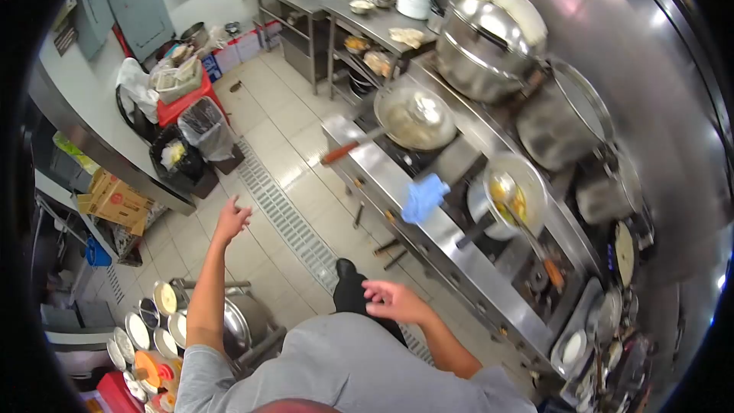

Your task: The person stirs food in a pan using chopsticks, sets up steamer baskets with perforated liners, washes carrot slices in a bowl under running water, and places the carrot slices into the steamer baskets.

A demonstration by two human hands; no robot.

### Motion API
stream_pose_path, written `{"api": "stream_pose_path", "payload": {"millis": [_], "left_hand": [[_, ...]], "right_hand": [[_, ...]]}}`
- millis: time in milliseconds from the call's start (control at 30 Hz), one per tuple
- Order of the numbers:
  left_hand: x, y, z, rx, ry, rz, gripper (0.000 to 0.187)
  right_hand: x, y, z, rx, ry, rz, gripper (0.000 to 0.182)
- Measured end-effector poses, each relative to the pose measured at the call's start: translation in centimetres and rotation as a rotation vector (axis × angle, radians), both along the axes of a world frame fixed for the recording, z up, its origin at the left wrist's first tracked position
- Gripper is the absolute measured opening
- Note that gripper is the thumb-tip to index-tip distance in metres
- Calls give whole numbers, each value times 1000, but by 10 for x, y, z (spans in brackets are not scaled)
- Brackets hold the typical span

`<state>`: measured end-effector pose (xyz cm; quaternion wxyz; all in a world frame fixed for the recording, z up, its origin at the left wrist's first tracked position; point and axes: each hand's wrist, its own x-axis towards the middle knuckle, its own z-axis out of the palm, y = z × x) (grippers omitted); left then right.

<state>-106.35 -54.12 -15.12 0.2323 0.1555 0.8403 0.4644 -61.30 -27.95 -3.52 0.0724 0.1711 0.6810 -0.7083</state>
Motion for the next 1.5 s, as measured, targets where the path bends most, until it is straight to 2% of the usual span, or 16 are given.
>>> {"api": "stream_pose_path", "payload": {"millis": [67, 167, 267, 367, 500, 633, 700, 733, 833, 1000, 1133, 1233, 1267, 1300, 1367, 1500], "left_hand": [[-45, 43, 42, 49, 119, -114, 76], [-101, 70, 43, 43, 200, -282, 73], [-136, 51, 31, 7, -43, -186, 68], [-167, -1, -21, -15, -224, -91, 64], [-239, -58, -67, -87, -409, 87, 55], [-356, -64, -89, -94, -459, 158, 42], [-433, -30, -89, -38, -463, 142, 33], [-469, -11, -78, 50, -490, 142, 27], [-572, 48, -40, 151, -396, 32, 31], [-738, 159, 18, 96, -41, -148, 57], [-860, 273, 55, 195, 152, -263, 62], [-932, 361, 107, 244, 323, -321, 63], [-953, 386, 128, 232, 396, -351, 64], [-962, 405, 152, 229, 391, -363, 64], [-1006, 467, 217, 264, 439, -376, 66], [-1096, 566, 316, 270, 773, -485, 68]], "right_hand": [[-54, 19, 77, 105, 170, 270, 52], [-129, 70, 120, -25, 352, 282, 35], [-204, 113, 127, -127, 315, 138, 13], [-312, 137, 176, 96, 300, 219, 9], [-452, 169, 188, 337, 177, 299, 10], [-570, 174, 169, 315, 32, 20, 19], [-623, 175, 155, 356, 127, -42, 30], [-649, 174, 157, 344, 105, -59, 41], [-717, 182, 157, 489, 137, -107, 45], [-799, 223, 130, 599, 68, -288, 41], [-850, 289, 57, 429, -29, -511, 36], [-908, 370, 5, 562, -141, -533, 31], [-935, 402, -10, 787, -203, -483, 31], [-962, 430, -26, 812, -203, -546, 31], [-1033, 483, -19, 763, -90, -548, 30], [-1185, 558, 84, 753, 149, -562, 25]]}}
